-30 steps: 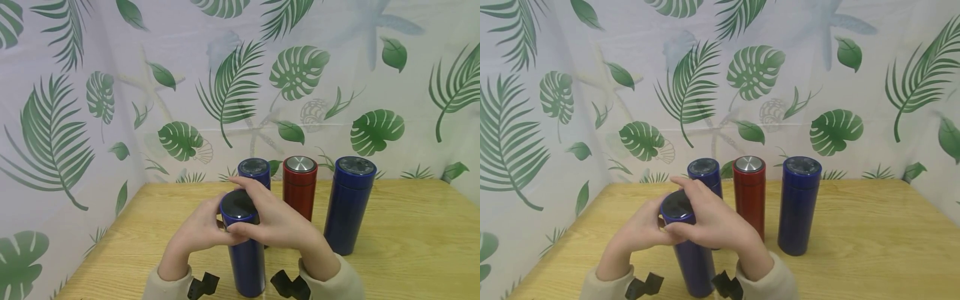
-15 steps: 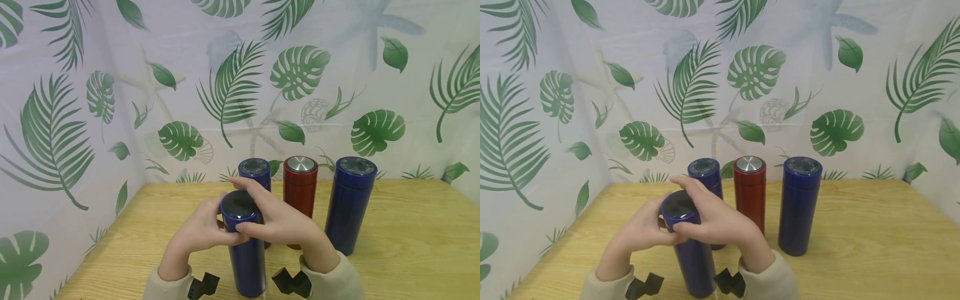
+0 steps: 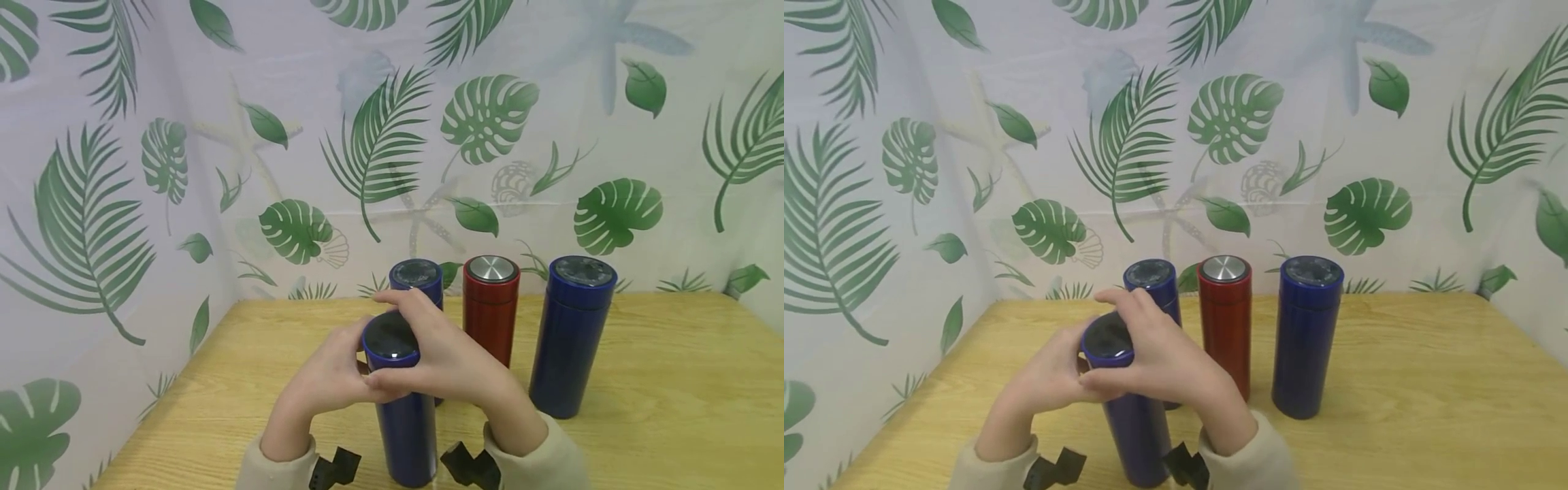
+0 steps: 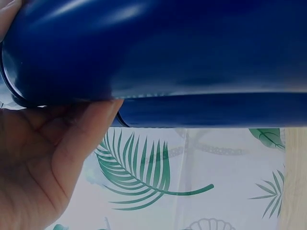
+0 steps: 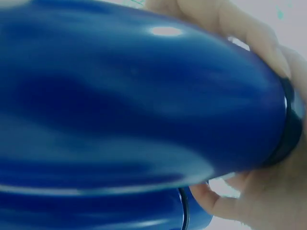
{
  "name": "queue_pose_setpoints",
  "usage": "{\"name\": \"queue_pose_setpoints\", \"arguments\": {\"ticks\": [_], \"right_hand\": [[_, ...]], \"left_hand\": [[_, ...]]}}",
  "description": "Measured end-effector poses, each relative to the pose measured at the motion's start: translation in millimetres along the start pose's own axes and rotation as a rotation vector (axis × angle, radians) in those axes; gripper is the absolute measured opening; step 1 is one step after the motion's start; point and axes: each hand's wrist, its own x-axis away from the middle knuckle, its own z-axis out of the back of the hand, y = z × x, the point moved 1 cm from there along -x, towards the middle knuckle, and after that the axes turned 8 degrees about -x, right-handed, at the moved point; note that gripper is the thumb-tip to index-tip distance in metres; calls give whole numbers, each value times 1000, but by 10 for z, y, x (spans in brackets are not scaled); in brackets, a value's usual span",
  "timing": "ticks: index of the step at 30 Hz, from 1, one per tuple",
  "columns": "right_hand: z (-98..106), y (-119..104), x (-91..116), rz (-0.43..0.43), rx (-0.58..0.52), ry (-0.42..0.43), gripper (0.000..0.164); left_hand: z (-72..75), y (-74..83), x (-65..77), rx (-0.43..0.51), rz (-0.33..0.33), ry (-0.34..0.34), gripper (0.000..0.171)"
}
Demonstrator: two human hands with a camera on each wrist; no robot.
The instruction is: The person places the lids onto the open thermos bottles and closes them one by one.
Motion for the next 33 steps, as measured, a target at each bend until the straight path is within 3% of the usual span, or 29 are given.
{"name": "queue_pose_setpoints", "arguments": {"ticks": [6,10,19,25,29,33], "right_hand": [[100,67,47,125,-153,-132,65],[120,64,48,161,-190,-150,65],[81,32,23,86,-139,-45,74],[-1,53,-11,18,-62,27,76],[-1,46,-6,14,-40,-3,72],[73,58,24,83,-117,-102,66]], "left_hand": [[-29,15,1,60,30,-16,44],[-24,22,7,73,32,-22,48],[-14,1,11,69,13,-12,46],[-6,3,12,2,4,4,47],[0,13,10,-3,1,12,46],[-6,21,9,47,11,-11,44]]}}
